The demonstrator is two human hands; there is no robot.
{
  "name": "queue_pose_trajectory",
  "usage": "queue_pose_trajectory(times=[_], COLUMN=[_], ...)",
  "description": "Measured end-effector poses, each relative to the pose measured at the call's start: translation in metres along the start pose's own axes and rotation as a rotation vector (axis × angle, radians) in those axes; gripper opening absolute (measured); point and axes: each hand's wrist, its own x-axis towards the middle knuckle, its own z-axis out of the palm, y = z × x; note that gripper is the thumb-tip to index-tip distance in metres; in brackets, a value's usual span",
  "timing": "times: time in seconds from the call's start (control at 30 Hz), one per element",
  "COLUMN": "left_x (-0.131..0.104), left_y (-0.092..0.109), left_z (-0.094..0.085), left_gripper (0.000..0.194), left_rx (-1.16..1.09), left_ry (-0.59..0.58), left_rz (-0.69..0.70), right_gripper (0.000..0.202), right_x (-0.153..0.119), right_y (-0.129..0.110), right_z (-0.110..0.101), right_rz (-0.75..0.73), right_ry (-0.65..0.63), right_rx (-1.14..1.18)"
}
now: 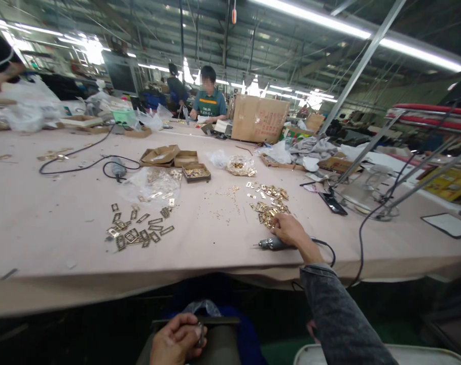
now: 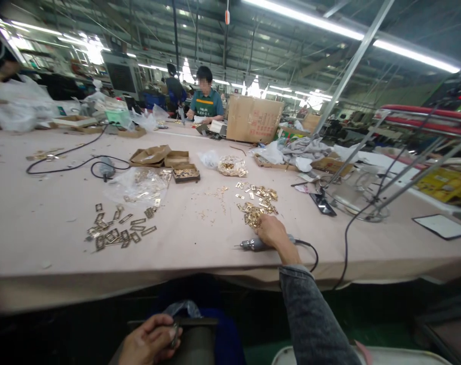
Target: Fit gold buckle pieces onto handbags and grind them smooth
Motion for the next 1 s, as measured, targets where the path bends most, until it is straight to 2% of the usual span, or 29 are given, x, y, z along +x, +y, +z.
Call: queue_pose_trajectory(times=[0.17,0.27,0.33,0.4,0.43,0.5,0.53,0.63,0.7,0.8,0.9,1.0], left_x=[-0.002,0.0,-0.003,-0.009,-0.011,-0.015,-0.016,-0.015,-0.014,-0.013,-0.012,-0.013], left_y=[-0.002,-0.005,-0.003,0.0,0.002,0.006,0.007,0.006,0.003,-0.001,-0.002,0.0], left_z=[-0.004,-0.009,-0.009,-0.008,-0.007,-0.005,-0.004,-0.004,-0.006,-0.008,-0.008,-0.006], left_gripper=[0.05,0.045,0.044,0.044,0.044,0.042,0.042,0.041,0.039,0.036,0.036,0.036], left_rx=[0.022,0.051,0.07,0.079,0.077,0.069,0.06,0.048,0.053,0.063,0.09,0.123], left_ry=[-0.075,-0.115,-0.126,-0.137,-0.142,-0.154,-0.146,-0.137,-0.148,-0.157,-0.162,-0.166], left_rz=[0.063,0.08,0.084,0.093,0.095,0.1,0.1,0.096,0.098,0.121,0.139,0.137], right_gripper=[0.008,0.01,0.01,0.009,0.014,0.02,0.02,0.022,0.025,0.022,0.012,0.016], right_x=[-0.004,-0.009,-0.021,-0.041,-0.054,-0.083,-0.099,-0.142,-0.162,-0.173,-0.171,-0.166], right_y=[0.003,-0.002,-0.014,-0.034,-0.046,-0.073,-0.086,-0.118,-0.128,-0.13,-0.129,-0.132], right_z=[0.006,0.001,-0.004,-0.007,-0.006,0.004,0.012,0.05,0.077,0.106,0.114,0.118], right_rz=[-0.051,-0.083,-0.146,-0.258,-0.285,-0.333,-0.373,-0.434,-0.434,-0.412,-0.379,-0.383], right_ry=[-0.006,0.052,0.165,0.295,0.279,0.163,0.048,-0.302,-0.468,-0.575,-0.603,-0.589], right_rx=[0.089,0.136,0.232,0.453,0.574,0.759,0.806,0.898,0.907,0.847,0.782,0.764])
